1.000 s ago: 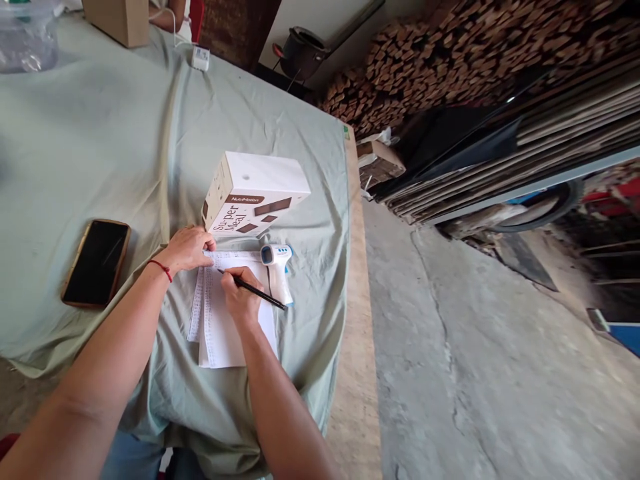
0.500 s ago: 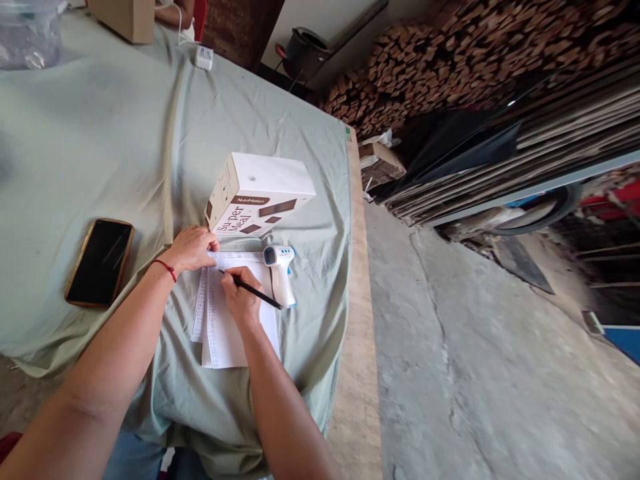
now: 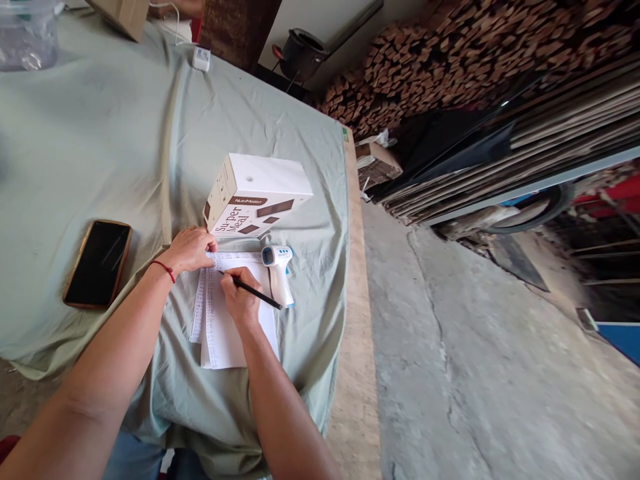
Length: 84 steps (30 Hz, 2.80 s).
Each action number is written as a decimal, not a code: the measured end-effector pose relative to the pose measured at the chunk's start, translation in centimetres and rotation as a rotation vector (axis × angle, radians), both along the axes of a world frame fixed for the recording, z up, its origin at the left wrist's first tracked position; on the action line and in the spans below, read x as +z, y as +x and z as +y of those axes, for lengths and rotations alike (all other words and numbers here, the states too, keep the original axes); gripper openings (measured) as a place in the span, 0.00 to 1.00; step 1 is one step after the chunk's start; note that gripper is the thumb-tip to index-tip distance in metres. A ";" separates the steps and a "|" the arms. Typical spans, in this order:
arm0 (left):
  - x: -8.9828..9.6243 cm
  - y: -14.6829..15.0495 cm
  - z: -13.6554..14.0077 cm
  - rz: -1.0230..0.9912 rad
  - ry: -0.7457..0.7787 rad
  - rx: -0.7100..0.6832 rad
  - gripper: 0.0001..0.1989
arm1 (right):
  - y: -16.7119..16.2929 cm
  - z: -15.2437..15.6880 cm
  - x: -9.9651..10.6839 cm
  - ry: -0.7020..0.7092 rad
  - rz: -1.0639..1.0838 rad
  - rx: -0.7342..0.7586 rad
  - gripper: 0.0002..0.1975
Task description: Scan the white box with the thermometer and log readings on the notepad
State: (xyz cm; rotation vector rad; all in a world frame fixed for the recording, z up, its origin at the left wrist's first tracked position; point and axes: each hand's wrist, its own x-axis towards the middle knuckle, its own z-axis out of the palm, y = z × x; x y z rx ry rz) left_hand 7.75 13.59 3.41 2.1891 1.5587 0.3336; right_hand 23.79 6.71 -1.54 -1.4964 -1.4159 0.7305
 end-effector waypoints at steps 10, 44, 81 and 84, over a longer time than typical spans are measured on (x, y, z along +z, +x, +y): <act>-0.2 -0.1 0.1 -0.018 0.011 -0.002 0.08 | 0.0 0.0 0.0 0.012 0.000 0.005 0.07; 0.0 0.0 0.0 0.004 -0.015 -0.006 0.09 | 0.4 0.1 -0.6 0.033 -0.060 -0.005 0.08; -3.9 -0.4 3.0 -0.567 0.246 0.264 0.37 | 8.0 0.1 0.6 0.016 -0.411 -0.301 0.17; -3.3 -0.4 3.0 -0.751 0.207 0.275 0.30 | 7.6 0.2 0.2 0.005 -0.304 -0.306 0.14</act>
